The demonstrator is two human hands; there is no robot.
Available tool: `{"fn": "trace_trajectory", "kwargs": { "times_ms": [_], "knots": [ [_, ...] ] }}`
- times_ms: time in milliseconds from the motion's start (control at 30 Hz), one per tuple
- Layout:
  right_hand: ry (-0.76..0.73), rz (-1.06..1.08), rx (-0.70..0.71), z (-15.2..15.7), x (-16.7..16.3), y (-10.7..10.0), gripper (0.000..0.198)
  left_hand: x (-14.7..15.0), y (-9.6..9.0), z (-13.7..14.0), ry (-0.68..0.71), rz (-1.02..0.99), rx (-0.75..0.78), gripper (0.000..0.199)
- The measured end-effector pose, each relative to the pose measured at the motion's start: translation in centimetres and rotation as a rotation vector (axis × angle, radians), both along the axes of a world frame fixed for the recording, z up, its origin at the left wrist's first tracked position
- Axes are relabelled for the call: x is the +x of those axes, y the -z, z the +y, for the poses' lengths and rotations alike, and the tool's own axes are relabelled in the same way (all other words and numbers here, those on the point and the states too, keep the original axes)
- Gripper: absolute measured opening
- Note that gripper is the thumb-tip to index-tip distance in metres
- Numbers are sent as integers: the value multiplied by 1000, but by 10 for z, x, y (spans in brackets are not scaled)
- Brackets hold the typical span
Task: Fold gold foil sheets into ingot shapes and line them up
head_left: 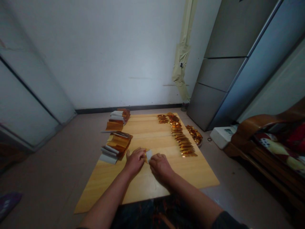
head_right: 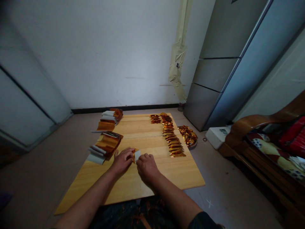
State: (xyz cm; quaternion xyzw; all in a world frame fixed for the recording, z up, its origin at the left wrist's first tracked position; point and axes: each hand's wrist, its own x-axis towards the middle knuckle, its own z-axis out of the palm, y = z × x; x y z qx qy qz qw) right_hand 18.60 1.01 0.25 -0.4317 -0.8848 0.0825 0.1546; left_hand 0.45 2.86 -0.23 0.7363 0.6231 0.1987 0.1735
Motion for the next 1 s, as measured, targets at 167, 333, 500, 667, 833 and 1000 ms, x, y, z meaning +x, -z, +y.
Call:
{"fn": "trace_trajectory", "kwargs": {
  "times_ms": [167,333,500,667,833,1000],
  "knots": [
    [-69,175,-30,17,15,2,12,-11,-1,8,86,-27,-45,21],
    [-95,210,-67,33,20,5,13,-12,0,9,114,-40,-67,27],
    [-107,186,-19,40,15,13,7,-11,-2,8,109,-27,-71,28],
    [-169,239,-15,43,10,18,14,-10,-7,5,119,19,-61,21],
    [-216,420,-180,36,6,3,19,-10,-4,5,113,13,-42,11],
    [-198,572,-281,32,5,-2,22,-11,-3,4,119,14,-34,12]
  ]
}}
